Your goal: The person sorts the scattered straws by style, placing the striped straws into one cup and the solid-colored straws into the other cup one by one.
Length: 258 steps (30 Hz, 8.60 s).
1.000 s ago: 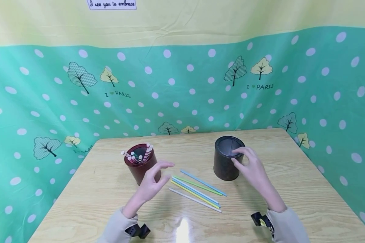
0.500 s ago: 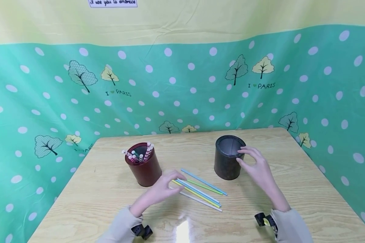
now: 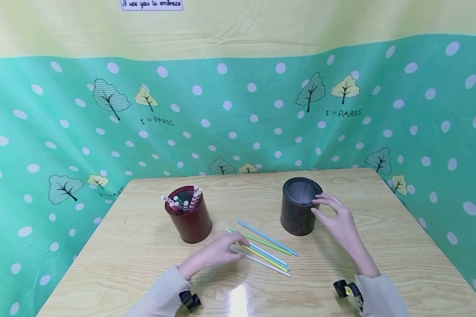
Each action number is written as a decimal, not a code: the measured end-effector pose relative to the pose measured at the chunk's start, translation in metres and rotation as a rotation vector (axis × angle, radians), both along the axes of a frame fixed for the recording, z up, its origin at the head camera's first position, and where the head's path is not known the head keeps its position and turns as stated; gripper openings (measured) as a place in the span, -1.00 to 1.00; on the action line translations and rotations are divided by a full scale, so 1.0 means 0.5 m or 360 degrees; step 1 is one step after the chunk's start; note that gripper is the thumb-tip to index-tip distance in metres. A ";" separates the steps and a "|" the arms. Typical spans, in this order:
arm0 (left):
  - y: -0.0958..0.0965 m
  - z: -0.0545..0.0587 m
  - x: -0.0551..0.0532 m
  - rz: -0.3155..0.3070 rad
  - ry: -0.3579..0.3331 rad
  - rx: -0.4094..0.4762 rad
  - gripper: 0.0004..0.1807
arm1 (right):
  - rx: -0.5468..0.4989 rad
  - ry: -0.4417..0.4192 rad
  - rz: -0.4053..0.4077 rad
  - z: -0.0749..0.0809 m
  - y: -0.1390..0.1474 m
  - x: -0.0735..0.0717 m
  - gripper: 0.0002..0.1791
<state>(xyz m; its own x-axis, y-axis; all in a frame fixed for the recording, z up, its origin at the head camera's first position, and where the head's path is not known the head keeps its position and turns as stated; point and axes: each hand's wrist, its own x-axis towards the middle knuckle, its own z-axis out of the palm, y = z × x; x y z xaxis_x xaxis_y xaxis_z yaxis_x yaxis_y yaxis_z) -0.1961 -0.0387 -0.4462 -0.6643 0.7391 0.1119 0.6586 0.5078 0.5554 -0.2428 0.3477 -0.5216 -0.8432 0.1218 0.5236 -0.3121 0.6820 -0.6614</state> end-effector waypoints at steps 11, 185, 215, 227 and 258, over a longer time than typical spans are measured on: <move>0.011 -0.021 -0.014 -0.0109 -0.0002 -0.0102 -0.76 | -0.0028 0.0117 0.0067 0.008 -0.018 0.007 -0.70; 0.116 0.057 -0.080 0.0051 -0.0383 0.0577 -0.74 | -0.0305 0.0167 0.0110 0.000 -0.039 0.000 -0.73; 0.048 -0.023 -0.063 -0.0214 -0.0356 -0.0093 -0.81 | -0.0282 0.0129 0.0071 0.001 -0.040 0.002 -0.73; 0.047 -0.034 -0.062 -0.0227 -0.0219 -0.0219 -0.78 | -0.0269 0.0133 0.0071 0.007 -0.043 0.007 -0.73; 0.060 -0.037 -0.049 -0.0233 -0.0269 -0.0311 -0.81 | -0.0306 0.0129 0.0137 0.020 -0.048 0.015 -0.74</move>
